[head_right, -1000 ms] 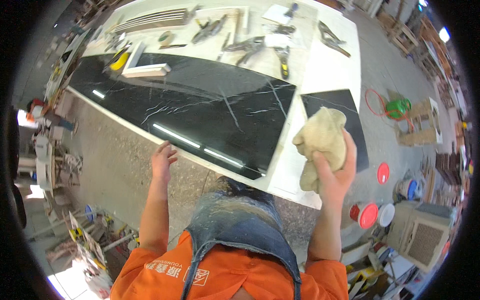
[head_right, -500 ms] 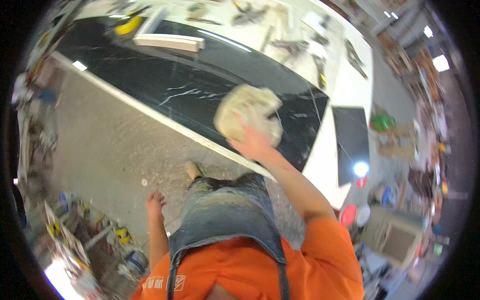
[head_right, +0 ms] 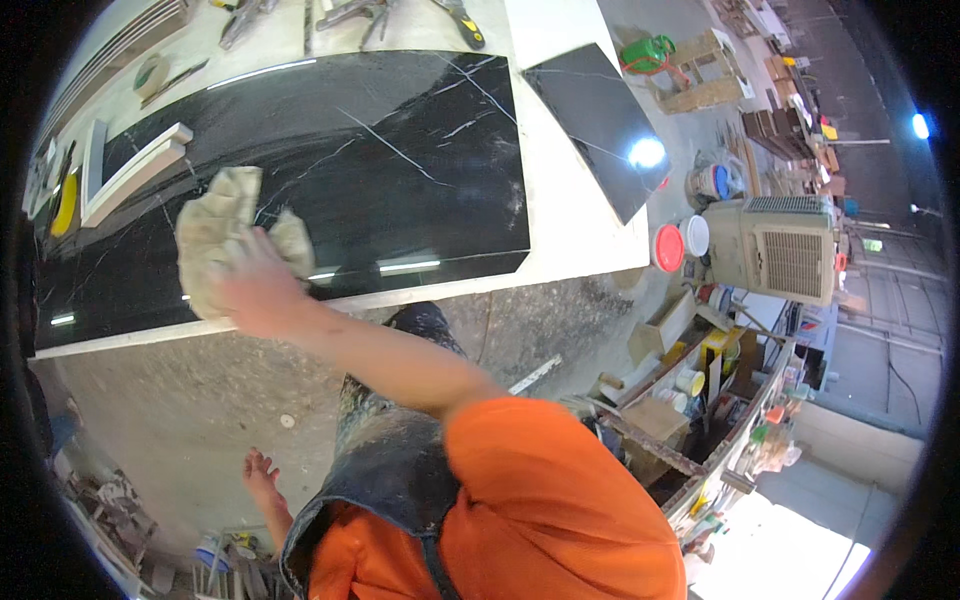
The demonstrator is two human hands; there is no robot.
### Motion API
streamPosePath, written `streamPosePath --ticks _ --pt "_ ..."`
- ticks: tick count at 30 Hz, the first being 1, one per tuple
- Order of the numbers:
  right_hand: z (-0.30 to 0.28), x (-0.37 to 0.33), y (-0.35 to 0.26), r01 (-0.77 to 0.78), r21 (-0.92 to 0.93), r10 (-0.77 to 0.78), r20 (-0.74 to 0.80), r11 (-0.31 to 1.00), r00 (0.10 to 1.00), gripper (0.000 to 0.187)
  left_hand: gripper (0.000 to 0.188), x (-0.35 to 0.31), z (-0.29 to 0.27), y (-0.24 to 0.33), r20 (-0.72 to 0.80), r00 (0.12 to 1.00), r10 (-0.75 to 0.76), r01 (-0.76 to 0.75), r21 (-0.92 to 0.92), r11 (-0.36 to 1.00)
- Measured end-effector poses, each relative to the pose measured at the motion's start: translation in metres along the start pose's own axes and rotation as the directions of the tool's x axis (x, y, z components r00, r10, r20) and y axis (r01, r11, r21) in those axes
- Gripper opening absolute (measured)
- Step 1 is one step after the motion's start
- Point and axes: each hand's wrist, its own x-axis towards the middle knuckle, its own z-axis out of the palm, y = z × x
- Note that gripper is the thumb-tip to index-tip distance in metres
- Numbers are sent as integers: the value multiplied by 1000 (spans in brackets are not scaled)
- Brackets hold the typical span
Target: The person uses an angle grinder to polish the edges of a large black marble slab. They then wipe the surface with a cloth and continue grinding the edges.
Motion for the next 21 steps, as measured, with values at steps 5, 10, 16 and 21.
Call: streamPosePath --ticks 5,10,16,21 --pt "-142 -122 77 -327 -167 331 -8 930 944 53 50 -13 14 18 117 993 14 -36 192 981" --pt "-262 -252 168 -673 -29 596 -438 739 673 66 41 -59 98 72 220 966 139 -178 173 969" --pt "-304 -253 191 -729 81 686 -421 680 593 63 39 -145 199 194 296 854 428 -393 -172 903" --pt "-339 -218 201 -622 218 618 -562 752 550 62 49 -166 234 227 304 885 352 -231 -369 900"
